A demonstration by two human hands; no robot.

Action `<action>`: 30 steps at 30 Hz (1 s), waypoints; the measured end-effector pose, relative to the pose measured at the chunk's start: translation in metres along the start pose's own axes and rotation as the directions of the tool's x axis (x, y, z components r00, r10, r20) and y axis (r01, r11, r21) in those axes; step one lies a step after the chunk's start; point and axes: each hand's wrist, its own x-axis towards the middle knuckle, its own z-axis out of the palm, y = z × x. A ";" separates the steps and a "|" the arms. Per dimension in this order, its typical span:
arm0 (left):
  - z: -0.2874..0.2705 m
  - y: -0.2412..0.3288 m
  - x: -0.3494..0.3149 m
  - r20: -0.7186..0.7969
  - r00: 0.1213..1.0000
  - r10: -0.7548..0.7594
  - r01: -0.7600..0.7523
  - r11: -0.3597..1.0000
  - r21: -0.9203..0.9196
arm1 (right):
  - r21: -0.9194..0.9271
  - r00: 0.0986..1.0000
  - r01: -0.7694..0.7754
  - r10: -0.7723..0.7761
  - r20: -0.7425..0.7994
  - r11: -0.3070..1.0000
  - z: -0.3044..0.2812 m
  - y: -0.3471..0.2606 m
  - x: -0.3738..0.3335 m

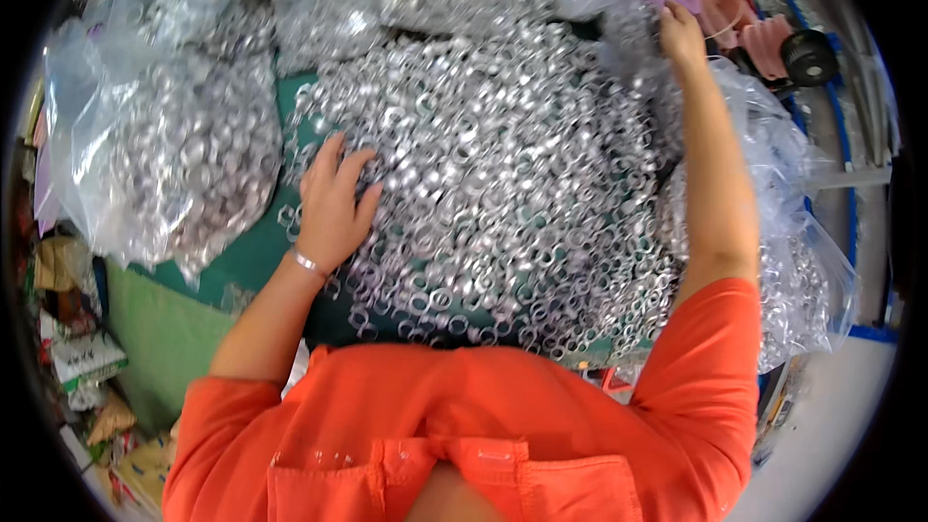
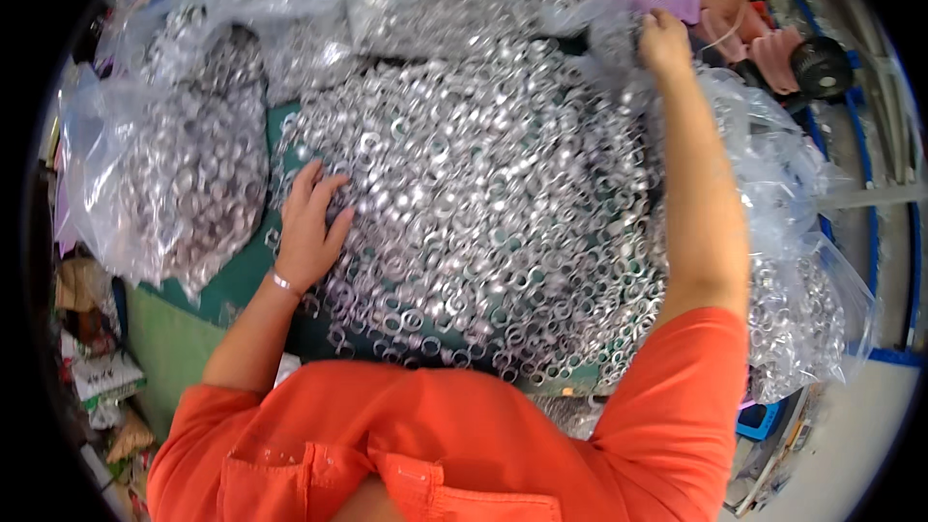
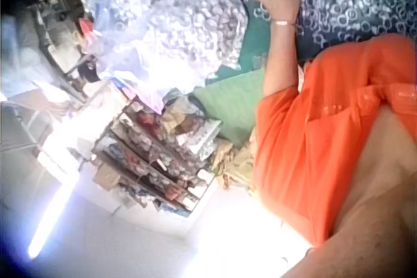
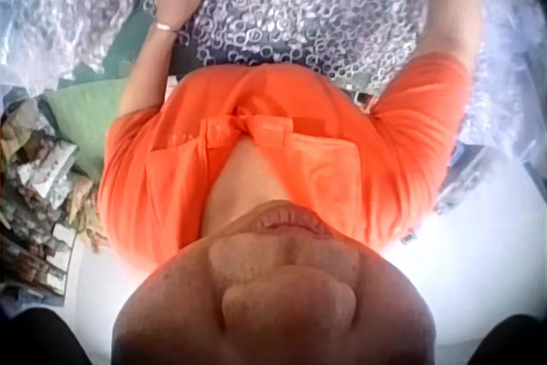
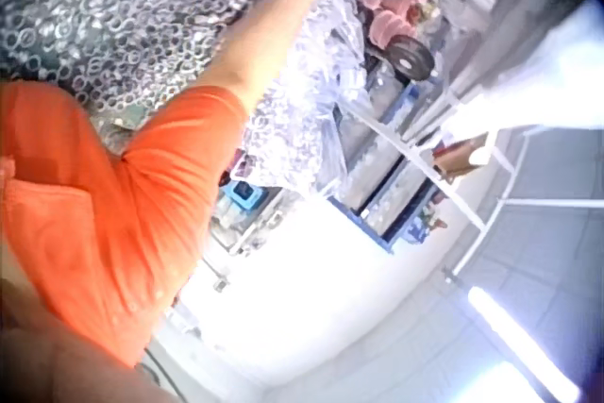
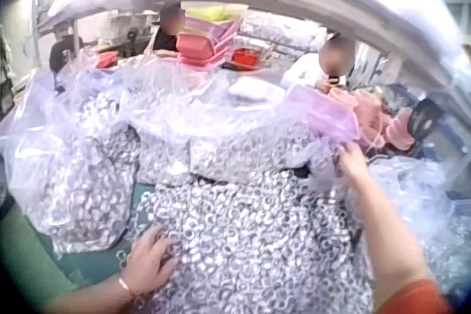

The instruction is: The person sorts through a large pile of metal eyelets on a workbench, picking them up by hand and placing them into plastic bags.

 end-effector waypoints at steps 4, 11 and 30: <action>0.003 -0.002 0.003 -0.023 0.999 0.031 -0.033 0.994 -0.103 | -0.575 0.913 0.268 -0.395 -0.105 0.773 0.003 0.037 0.011; -0.003 0.008 0.017 -0.007 0.994 0.113 -0.108 0.922 -0.372 | 0.120 0.698 0.646 -0.648 0.305 0.753 0.067 -0.085 -0.152; 0.063 0.042 0.121 0.477 0.878 0.030 -0.051 0.998 0.031 | 0.596 0.875 -0.405 0.106 0.472 0.694 0.046 -0.052 -0.207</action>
